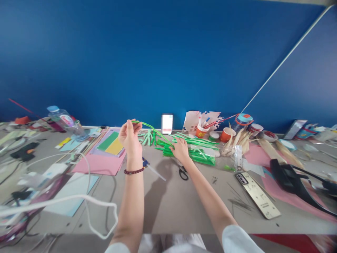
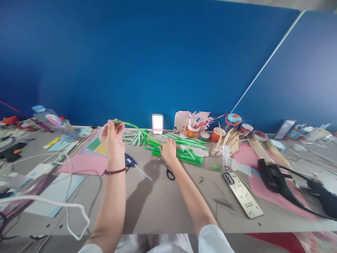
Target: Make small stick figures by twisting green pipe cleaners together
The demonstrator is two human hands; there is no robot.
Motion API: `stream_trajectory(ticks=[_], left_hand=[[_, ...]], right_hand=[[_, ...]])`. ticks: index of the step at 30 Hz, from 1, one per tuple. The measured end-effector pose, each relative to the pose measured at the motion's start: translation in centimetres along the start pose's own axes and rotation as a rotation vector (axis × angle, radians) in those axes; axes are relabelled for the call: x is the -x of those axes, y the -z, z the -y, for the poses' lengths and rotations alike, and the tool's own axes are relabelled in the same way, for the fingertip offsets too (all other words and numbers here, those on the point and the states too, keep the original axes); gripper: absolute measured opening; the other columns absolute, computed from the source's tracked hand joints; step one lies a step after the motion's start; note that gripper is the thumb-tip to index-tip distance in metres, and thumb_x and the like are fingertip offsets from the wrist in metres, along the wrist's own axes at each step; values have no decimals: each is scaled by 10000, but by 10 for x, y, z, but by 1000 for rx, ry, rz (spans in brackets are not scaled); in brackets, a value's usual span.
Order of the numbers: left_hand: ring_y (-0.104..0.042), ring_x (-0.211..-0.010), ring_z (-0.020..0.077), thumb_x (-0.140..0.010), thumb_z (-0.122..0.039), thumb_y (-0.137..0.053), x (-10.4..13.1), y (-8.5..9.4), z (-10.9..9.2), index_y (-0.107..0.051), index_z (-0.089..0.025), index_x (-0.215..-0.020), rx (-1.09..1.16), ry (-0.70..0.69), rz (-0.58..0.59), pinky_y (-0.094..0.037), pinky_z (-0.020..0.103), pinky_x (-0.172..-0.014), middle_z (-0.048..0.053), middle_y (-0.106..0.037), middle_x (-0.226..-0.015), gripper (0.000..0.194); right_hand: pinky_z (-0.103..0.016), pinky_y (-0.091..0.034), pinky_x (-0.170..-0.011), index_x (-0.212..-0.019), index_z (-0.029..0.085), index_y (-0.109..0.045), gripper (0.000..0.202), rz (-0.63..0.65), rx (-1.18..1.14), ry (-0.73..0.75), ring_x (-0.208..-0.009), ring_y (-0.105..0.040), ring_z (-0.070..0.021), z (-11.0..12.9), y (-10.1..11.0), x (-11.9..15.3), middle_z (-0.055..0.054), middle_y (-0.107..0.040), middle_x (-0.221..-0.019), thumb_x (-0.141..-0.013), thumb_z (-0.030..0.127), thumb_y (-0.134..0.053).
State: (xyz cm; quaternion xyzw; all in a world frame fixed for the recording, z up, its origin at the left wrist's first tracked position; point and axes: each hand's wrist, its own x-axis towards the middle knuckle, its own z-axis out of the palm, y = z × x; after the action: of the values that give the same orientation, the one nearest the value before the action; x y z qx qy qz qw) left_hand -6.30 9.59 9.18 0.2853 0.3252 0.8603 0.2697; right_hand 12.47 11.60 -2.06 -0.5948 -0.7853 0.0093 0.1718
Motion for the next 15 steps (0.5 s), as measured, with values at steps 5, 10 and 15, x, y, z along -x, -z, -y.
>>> stream_trajectory(ticks=[5,10,15], left_hand=[[-664,-668,115,-744,-435,-629,6,-5,-3,-573,-158,-759,-42,36,11,-541,252,-702,21,-665,-762,283],[-674,-699,131,-743,-449,-620,15,-11,4,-564,-170,-772,-63,153,145,-537,272,-730,13,-667,-739,286],[-651,-607,120,-729,-454,-633,20,-15,5,-562,-164,-750,-109,198,206,-525,239,-623,5,-645,-664,299]], right_hand=[[-510,-163,-1069,-967,216,-687,275,-87,-190,63,-1216,-409,-266,-2,5,-5,-100,-540,-1268,-877,387,-491],[-336,-434,-875,-906,184,-668,237,-191,-652,150,-956,-587,-202,3,27,-11,-81,-667,-992,-872,307,-468],[-247,-464,-630,-853,179,-668,268,-217,-1025,82,-661,-589,-136,5,63,-7,-12,-641,-702,-848,390,-503]])
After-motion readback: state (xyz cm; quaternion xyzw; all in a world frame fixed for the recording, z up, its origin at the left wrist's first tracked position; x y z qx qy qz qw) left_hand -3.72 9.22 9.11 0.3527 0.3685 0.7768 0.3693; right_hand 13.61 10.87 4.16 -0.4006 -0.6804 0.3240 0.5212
